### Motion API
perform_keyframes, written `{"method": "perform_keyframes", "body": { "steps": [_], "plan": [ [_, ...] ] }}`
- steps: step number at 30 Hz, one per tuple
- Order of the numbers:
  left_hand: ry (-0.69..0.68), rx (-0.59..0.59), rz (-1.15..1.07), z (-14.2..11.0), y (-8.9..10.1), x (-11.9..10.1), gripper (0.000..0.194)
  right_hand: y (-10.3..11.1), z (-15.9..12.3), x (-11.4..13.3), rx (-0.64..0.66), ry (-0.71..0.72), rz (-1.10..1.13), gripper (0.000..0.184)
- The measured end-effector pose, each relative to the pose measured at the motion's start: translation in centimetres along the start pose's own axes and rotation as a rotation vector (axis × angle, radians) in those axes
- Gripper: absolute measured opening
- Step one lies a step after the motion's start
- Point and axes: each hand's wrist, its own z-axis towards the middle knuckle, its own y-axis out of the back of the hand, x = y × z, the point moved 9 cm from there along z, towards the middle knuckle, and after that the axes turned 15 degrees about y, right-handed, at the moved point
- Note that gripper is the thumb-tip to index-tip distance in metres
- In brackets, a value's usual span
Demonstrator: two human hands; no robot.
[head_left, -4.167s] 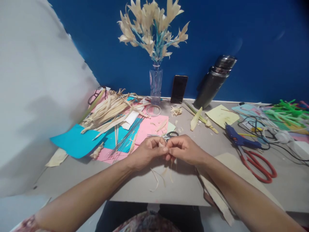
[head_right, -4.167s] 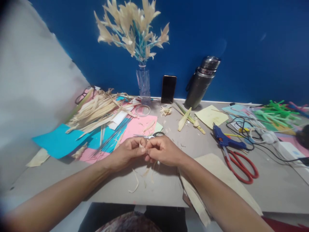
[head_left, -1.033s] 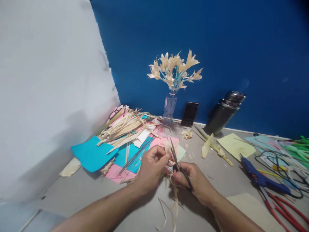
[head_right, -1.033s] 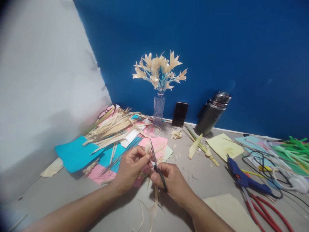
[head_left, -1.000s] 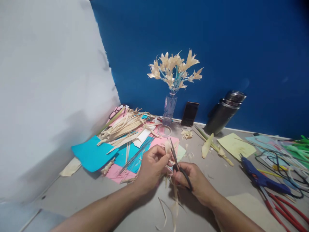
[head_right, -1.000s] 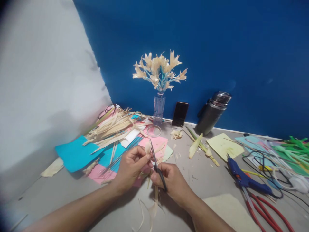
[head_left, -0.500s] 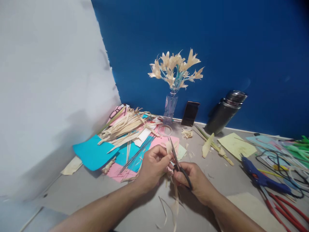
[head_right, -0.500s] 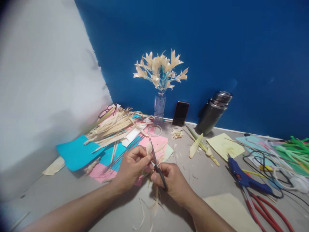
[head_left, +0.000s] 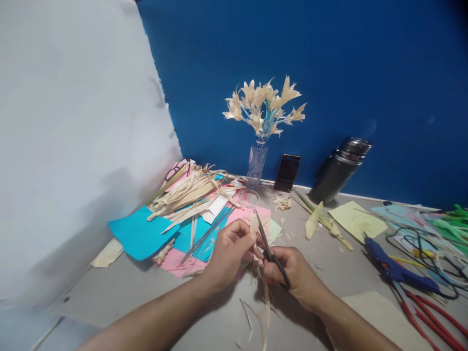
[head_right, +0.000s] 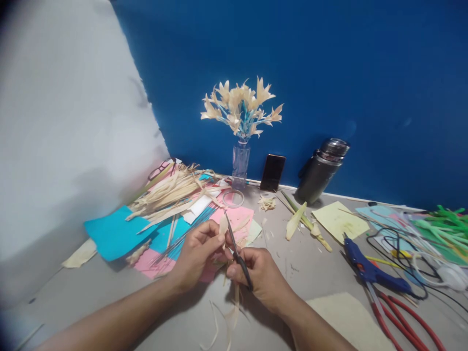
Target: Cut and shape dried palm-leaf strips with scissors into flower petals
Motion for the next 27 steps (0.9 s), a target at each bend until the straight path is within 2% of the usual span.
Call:
{"method": "perform_keyframes", "body": {
  "steps": [13,19,21,23,24,27],
  "plan": [
    [-0.002,-0.021,0.012,-0.1,0.0,-0.5,0.024,0.4,-0.2,-0.6,-0.041,-0.047,-0.020,0.064],
    [-0.051,-0.025,0.007,0.3,1.0,-0.9,0.022,1.3,-0.3,0.0,-0.045,-0.033,-0.074,0.059],
    [-0.044,0.007,0.005,0.6,1.0,-0.8,0.019,1.5,-0.2,0.6,-0.004,-0.008,-0.070,0.059],
    [0.000,0.092,-0.017,0.8,0.5,-0.4,0.020,1.8,-0.1,1.3,0.009,0.015,-0.065,0.061],
    [0.033,0.136,-0.022,0.8,0.2,-0.1,0.020,2.3,0.0,1.6,-0.019,0.023,-0.067,0.063],
    [0.143,0.213,0.064,0.6,-0.8,1.1,0.018,4.3,0.0,2.0,-0.214,0.028,-0.052,0.058]
  ]
}}
